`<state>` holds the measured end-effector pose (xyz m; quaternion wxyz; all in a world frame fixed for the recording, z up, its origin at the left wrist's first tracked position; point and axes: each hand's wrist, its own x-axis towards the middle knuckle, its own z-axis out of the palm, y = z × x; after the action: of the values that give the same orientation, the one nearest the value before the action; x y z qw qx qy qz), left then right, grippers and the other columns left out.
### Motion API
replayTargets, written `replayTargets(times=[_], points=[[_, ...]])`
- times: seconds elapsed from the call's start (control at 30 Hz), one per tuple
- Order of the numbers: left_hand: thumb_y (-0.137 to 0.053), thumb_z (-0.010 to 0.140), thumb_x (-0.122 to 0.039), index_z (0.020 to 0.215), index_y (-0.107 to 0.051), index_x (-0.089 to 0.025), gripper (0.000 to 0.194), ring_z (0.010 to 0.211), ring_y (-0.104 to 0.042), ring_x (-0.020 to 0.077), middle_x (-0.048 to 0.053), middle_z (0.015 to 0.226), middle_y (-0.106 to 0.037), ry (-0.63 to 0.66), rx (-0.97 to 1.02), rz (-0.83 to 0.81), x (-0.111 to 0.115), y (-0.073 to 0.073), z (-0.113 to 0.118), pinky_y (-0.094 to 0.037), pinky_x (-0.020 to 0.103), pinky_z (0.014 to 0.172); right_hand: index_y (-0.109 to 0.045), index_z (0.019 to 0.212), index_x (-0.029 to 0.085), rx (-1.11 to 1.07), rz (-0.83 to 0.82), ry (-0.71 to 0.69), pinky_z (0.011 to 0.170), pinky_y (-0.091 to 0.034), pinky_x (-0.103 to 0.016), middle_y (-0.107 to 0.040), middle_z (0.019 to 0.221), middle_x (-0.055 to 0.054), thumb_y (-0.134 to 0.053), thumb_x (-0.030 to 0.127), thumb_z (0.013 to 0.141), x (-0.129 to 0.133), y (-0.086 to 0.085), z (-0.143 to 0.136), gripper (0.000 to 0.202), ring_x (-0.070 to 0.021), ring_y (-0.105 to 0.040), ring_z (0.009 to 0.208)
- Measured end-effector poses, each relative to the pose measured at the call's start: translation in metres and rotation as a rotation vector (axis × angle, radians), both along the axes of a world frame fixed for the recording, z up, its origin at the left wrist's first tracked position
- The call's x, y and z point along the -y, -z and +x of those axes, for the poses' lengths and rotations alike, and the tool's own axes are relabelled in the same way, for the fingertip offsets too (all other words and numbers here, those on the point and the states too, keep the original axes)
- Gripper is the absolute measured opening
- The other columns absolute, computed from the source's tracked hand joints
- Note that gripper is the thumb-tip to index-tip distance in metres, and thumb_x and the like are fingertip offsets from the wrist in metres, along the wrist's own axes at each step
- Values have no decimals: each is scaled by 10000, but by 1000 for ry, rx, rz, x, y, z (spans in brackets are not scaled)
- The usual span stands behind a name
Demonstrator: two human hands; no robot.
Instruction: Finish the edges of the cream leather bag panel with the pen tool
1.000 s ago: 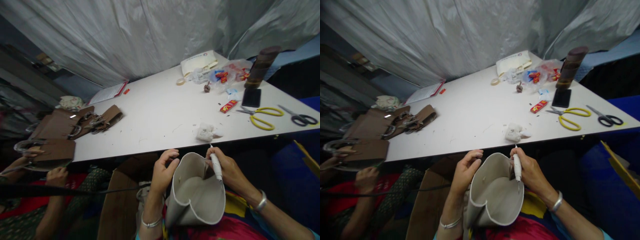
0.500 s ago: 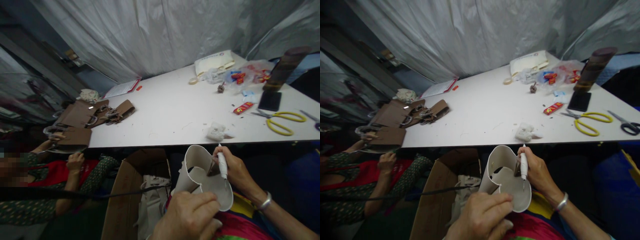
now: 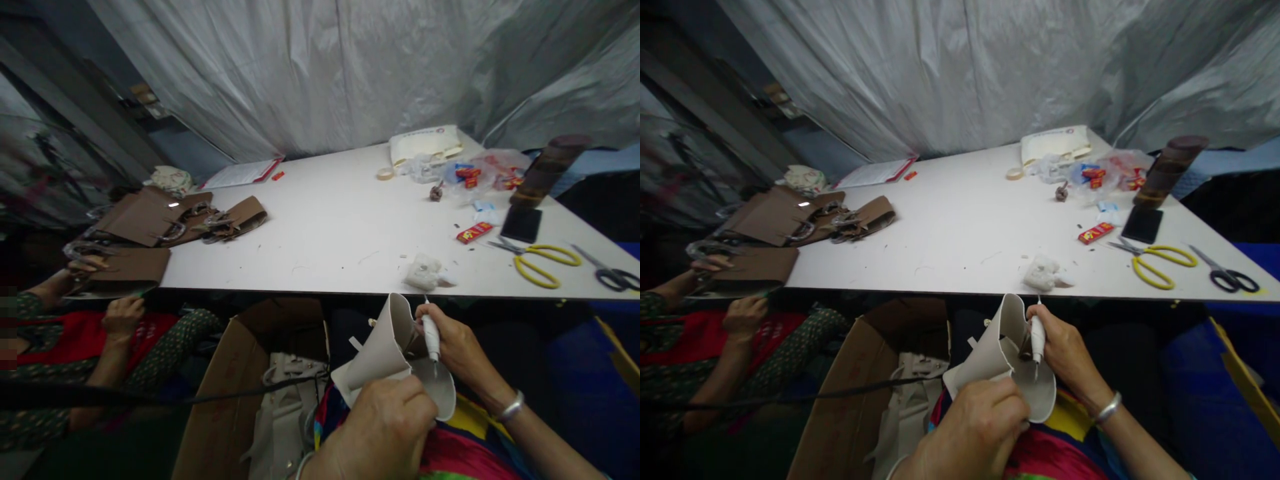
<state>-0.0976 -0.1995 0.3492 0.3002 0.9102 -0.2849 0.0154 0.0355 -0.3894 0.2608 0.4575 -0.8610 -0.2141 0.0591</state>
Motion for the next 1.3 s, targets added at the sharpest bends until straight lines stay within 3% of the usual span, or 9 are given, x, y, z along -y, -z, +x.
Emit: replayTargets(times=[0.4, 0.57, 0.77, 0.87, 0.97, 1.03, 1.1, 1.2, 1.3], points=[[-631, 885, -97, 809, -532, -175, 147, 742, -614, 147, 26, 849, -646, -79, 72, -51, 3, 3, 1, -415, 283, 623, -552, 1173, 268, -86, 15, 68, 668, -459, -285, -676, 862, 2, -564, 571, 990, 0, -5, 0, 355, -191, -643, 706], [-659, 880, -129, 816, -540, -180, 144, 754, -629, 158, 24, 851, -653, -93, 82, -49, 3, 7, 0, -441, 293, 641, -528, 1220, 287, -37, -137, 44, 662, -442, -293, -692, 912, 4, -591, 455, 968, -2, -2, 0, 309, -203, -661, 724], [-663, 890, -157, 855, -576, -172, 95, 812, -661, 173, 43, 924, -686, -73, 6, -18, 1, 4, 0, -497, 285, 671, -539, 1232, 242, -49, -62, -76, 662, -463, -283, -699, 891, -17, -541, 349, 980, 3, 4, 1, 274, -189, -654, 729], [-680, 906, -191, 958, -644, -172, 66, 866, -688, 176, 51, 989, -717, -4, -61, -33, -2, -2, 0, -544, 266, 715, -562, 1214, 234, -61, 10, -130, 687, -485, -263, -710, 929, -26, -545, 328, 988, 4, 1, -2, 245, -176, -659, 766], [-694, 918, -201, 1030, -698, -180, 114, 921, -718, 157, 55, 1069, -745, 75, -94, -226, -13, -15, 5, -575, 233, 786, -596, 1179, 233, -26, 83, -187, 692, -485, -234, -709, 941, -15, -564, 265, 978, 5, -13, -8, 206, -153, -655, 772], [-707, 911, -193, 1027, -716, -181, 117, 951, -726, 151, 60, 1089, -751, -2, -39, -416, -25, -24, 15, -582, 231, 832, -628, 1131, 229, 27, 120, -213, 669, -475, -215, -708, 919, -7, -569, 202, 959, 6, -25, -12, 184, -139, -648, 748], [-738, 889, -192, 1056, -726, -186, 167, 1016, -721, 165, 74, 1129, -743, -181, 62, -527, -39, -33, 28, -589, 259, 882, -649, 1084, 229, 93, 168, -239, 686, -486, -206, -714, 921, -5, -575, 165, 955, 8, -36, -15, 162, -133, -659, 759], [-767, 883, -228, 1177, -728, -199, 299, 1187, -682, 211, 104, 1269, -712, -356, 141, -473, -60, -47, 52, -570, 354, 1033, -656, 1093, 246, 199, 236, -304, 751, -508, -202, -716, 944, 0, -576, 153, 989, 10, -44, -18, 161, -127, -679, 805], [-785, 885, -320, 1226, -736, -198, 366, 1274, -655, 238, 114, 1337, -709, -256, 21, -312, -74, -57, 72, -520, 413, 1134, -643, 1150, 267, 240, 266, -358, 766, -516, -202, -720, 996, -8, -566, 162, 1022, 10, -44, -18, 182, -131, -690, 845]])
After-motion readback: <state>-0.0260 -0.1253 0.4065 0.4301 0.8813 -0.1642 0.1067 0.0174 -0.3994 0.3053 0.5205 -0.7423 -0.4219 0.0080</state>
